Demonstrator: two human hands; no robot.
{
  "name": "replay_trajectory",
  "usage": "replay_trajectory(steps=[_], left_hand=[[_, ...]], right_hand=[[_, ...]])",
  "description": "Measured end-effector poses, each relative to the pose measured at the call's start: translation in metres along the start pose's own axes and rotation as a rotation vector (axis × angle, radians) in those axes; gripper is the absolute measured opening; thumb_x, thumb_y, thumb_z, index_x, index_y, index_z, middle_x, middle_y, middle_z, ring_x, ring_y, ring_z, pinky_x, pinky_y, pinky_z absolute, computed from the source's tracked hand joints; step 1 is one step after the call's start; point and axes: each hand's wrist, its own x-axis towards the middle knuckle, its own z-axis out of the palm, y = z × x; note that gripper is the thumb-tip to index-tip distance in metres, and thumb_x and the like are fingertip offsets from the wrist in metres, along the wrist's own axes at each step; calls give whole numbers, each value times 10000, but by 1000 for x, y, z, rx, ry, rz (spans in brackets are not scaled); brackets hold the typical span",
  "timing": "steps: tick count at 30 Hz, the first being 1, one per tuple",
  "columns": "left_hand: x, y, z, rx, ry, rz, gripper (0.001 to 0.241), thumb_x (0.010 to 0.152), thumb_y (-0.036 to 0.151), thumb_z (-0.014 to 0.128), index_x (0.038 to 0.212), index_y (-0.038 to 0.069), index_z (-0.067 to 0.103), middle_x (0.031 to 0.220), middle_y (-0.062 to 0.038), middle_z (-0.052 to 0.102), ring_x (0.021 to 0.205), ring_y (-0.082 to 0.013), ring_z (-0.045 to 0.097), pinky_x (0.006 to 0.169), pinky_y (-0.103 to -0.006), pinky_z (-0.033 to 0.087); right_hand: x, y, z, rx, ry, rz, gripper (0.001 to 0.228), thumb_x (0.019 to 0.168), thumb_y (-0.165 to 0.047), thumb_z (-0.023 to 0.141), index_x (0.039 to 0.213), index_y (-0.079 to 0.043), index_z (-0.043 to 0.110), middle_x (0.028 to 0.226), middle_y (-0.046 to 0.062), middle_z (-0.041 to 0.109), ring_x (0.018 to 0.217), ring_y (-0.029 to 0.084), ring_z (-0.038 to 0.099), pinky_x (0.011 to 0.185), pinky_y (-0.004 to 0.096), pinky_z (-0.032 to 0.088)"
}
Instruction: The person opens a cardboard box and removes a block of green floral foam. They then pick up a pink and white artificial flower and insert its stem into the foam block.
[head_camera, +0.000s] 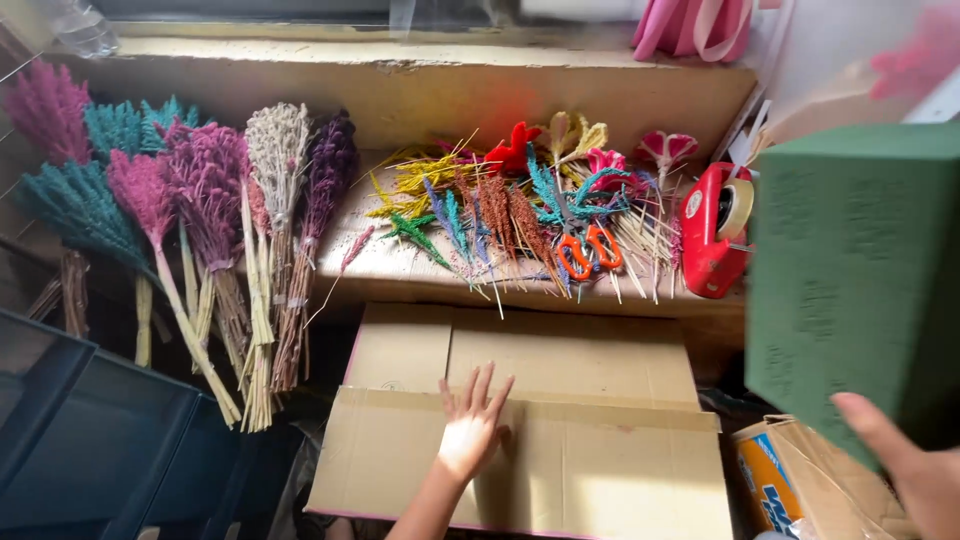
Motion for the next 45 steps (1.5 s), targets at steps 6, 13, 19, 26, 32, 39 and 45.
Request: replay_trajectory(steps=[6,13,19,26,32,39,45], left_hand=[[-36,6,39,-13,-14,-251,946,792,752,518,1610,417,179,1746,-168,-64,1610,-308,-60,1139,-760,-61],[-48,15,33,-170,109,-262,356,846,582,702,1106,340,686,1414,-107,477,1303,-295,444,1214,-687,123],[-57,15,-5,-136,-56,-182,722,937,754,476,1441,247,570,1353,-82,604,1190,-293,539,1152,-607,244],[-73,5,-16,-247,-164,-83,840,927,826,435,1492,205,451,1681,-71,243,1488,-258,287,1149,-761,-44],[-45,2,-64,-442,-712,-344,824,890,751,532,1568,340,307,1704,-58,52,1557,-294,115,1169,-735,-83],[-34,-2,-94,-728,-582,-549,894,899,630,603,1610,233,233,1717,-5,146,1570,-269,123,1202,-685,-52],[-20,5,-124,-890,-458,-614,1053,844,654,662,1632,202,129,1716,-66,112,1590,-271,15,1216,-625,-92]], right_hand=[[-32,-73,5,-204,-119,-225,1155,448,-585,874,1455,-124,547,1360,122,661,1318,437,525,1116,505,388],[-42,-60,47,-494,-579,-637,1303,397,-669,1074,1446,-272,410,1386,-95,622,1295,76,590,1319,548,80],[-40,-44,58,-694,-648,-586,1324,463,-807,1020,1468,-239,373,1403,-118,602,1307,50,585,1337,535,123],[-51,-56,61,-740,-793,-525,1197,556,-817,931,1452,-262,364,1410,-97,587,1295,118,607,1333,509,117],[-60,-71,71,-705,-835,-513,1088,571,-775,886,1401,-256,411,1390,-97,600,1333,75,565,1330,503,123],[-65,-62,102,-691,-858,-538,1116,590,-785,886,1409,-202,401,1325,-27,647,1268,153,613,1290,506,208],[-70,-48,136,-706,-759,-645,1418,624,-834,959,1611,-224,144,1639,-3,288,1542,229,229,1249,621,146]])
